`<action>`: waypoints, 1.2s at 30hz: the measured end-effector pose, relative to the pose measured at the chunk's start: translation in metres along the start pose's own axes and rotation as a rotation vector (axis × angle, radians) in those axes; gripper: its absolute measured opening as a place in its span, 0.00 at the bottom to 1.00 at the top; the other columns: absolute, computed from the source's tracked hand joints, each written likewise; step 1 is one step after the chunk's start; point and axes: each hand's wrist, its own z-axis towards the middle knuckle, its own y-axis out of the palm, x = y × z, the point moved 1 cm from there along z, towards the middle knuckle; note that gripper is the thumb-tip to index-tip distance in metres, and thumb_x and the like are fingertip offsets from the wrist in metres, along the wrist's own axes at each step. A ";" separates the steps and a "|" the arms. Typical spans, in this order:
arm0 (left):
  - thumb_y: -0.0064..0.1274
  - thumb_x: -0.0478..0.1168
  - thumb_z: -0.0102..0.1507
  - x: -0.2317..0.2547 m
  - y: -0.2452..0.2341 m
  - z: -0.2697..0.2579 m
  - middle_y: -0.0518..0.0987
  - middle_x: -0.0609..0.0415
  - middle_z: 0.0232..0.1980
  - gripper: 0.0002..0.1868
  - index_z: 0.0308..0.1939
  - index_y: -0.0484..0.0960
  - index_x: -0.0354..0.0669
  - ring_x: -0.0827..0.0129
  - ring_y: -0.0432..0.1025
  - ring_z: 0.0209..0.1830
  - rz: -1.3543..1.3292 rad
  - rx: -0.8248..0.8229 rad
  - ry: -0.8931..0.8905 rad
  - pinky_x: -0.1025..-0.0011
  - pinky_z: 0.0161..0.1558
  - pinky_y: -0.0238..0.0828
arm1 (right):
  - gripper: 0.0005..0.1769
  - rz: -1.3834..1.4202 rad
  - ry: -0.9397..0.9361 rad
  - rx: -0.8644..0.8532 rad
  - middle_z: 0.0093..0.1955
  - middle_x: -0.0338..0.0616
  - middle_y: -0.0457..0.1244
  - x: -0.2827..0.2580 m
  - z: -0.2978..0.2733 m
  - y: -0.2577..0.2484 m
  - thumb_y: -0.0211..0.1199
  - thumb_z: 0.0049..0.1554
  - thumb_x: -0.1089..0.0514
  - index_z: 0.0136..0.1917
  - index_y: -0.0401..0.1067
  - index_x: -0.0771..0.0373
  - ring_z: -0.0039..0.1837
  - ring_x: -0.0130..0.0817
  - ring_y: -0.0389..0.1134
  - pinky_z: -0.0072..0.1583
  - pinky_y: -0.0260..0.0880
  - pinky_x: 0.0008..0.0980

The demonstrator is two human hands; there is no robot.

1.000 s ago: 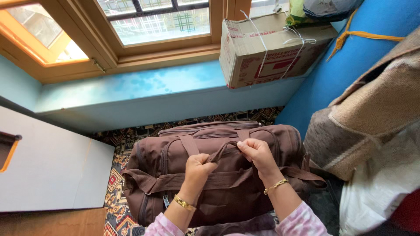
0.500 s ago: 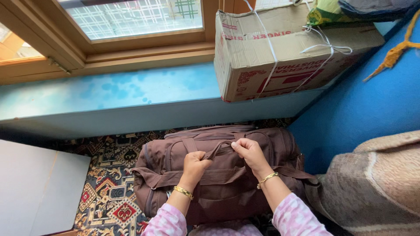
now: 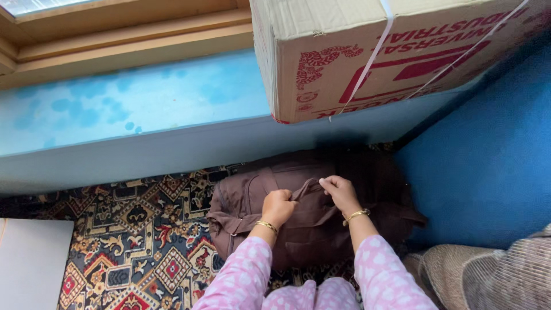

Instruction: The person organizes several bags by zipping them, handling their straps, and placing items inside a green plastic bag before tucking it behind a piece of furniture.

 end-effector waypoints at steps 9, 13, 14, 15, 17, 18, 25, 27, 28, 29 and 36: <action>0.65 0.45 0.54 -0.018 0.009 0.003 0.82 0.43 0.51 0.23 0.52 0.84 0.42 0.46 0.73 0.54 0.069 0.222 0.078 0.56 0.56 0.67 | 0.21 -0.671 0.156 0.107 0.59 0.41 0.69 -0.044 -0.025 -0.004 0.69 0.54 0.50 0.60 0.77 0.52 0.61 0.43 0.69 0.60 0.69 0.42; 0.60 0.46 0.61 -0.014 -0.014 -0.017 0.82 0.45 0.54 0.20 0.55 0.83 0.43 0.52 0.76 0.56 -0.085 0.192 -0.036 0.60 0.57 0.70 | 0.22 -0.586 0.198 0.124 0.63 0.41 0.69 -0.062 -0.052 -0.012 0.67 0.55 0.52 0.63 0.76 0.54 0.65 0.39 0.69 0.64 0.68 0.39; 0.59 0.46 0.61 -0.009 -0.020 -0.023 0.83 0.46 0.54 0.20 0.54 0.83 0.43 0.54 0.77 0.56 -0.117 0.189 -0.049 0.61 0.57 0.71 | 0.21 -0.554 0.191 0.109 0.62 0.41 0.70 -0.067 -0.057 -0.013 0.66 0.55 0.52 0.63 0.76 0.55 0.64 0.38 0.70 0.65 0.69 0.38; 0.58 0.46 0.61 -0.003 -0.027 -0.032 0.84 0.47 0.53 0.19 0.54 0.83 0.43 0.55 0.77 0.55 -0.150 0.187 -0.063 0.62 0.56 0.72 | 0.21 -0.523 0.183 0.093 0.62 0.41 0.70 -0.073 -0.065 -0.014 0.66 0.56 0.52 0.62 0.77 0.55 0.64 0.36 0.71 0.65 0.69 0.37; 0.58 0.46 0.62 0.013 -0.043 -0.055 0.84 0.46 0.51 0.18 0.53 0.84 0.42 0.56 0.78 0.54 -0.202 0.188 -0.061 0.63 0.56 0.73 | 0.20 -0.485 0.189 0.065 0.60 0.42 0.71 -0.089 -0.083 -0.017 0.66 0.56 0.52 0.61 0.77 0.56 0.63 0.37 0.71 0.64 0.69 0.37; 0.58 0.46 0.62 0.022 -0.050 -0.068 0.85 0.46 0.50 0.18 0.52 0.85 0.42 0.56 0.79 0.53 -0.229 0.188 -0.061 0.64 0.55 0.73 | 0.20 -0.467 0.193 0.050 0.60 0.43 0.71 -0.098 -0.092 -0.018 0.66 0.56 0.52 0.61 0.78 0.57 0.63 0.37 0.71 0.64 0.70 0.37; 0.57 0.47 0.62 0.091 -0.115 -0.138 0.86 0.46 0.47 0.17 0.50 0.86 0.43 0.58 0.80 0.49 -0.304 0.180 0.004 0.65 0.52 0.75 | 0.16 -0.199 0.109 0.080 0.53 0.43 0.73 -0.185 -0.154 -0.011 0.68 0.55 0.55 0.56 0.80 0.60 0.55 0.33 0.74 0.58 0.72 0.32; 0.57 0.47 0.62 0.102 -0.132 -0.163 0.86 0.47 0.46 0.17 0.49 0.87 0.42 0.59 0.80 0.48 -0.327 0.207 0.049 0.65 0.52 0.75 | 0.15 -0.147 0.096 0.081 0.52 0.43 0.73 -0.208 -0.177 -0.005 0.67 0.56 0.55 0.56 0.80 0.62 0.54 0.31 0.74 0.57 0.72 0.31; 0.57 0.47 0.62 0.106 -0.139 -0.176 0.86 0.47 0.45 0.17 0.49 0.87 0.43 0.59 0.81 0.47 -0.346 0.204 0.047 0.65 0.51 0.75 | 0.15 -0.125 0.074 0.074 0.52 0.42 0.73 -0.218 -0.189 -0.002 0.67 0.56 0.56 0.55 0.80 0.62 0.53 0.30 0.73 0.56 0.72 0.30; 0.57 0.47 0.62 0.109 -0.146 -0.189 0.86 0.47 0.44 0.17 0.49 0.87 0.43 0.60 0.81 0.46 -0.364 0.201 0.045 0.65 0.50 0.75 | 0.15 -0.104 0.051 0.068 0.51 0.41 0.73 -0.227 -0.202 0.002 0.67 0.56 0.56 0.55 0.80 0.62 0.53 0.29 0.73 0.55 0.71 0.30; 0.58 0.47 0.61 0.115 -0.191 -0.276 0.88 0.50 0.39 0.16 0.46 0.88 0.41 0.66 0.82 0.38 -0.423 0.149 0.048 0.69 0.43 0.76 | 0.13 -0.008 0.060 -0.061 0.48 0.36 0.72 -0.272 -0.279 0.036 0.66 0.57 0.54 0.53 0.81 0.61 0.46 0.24 0.69 0.47 0.70 0.28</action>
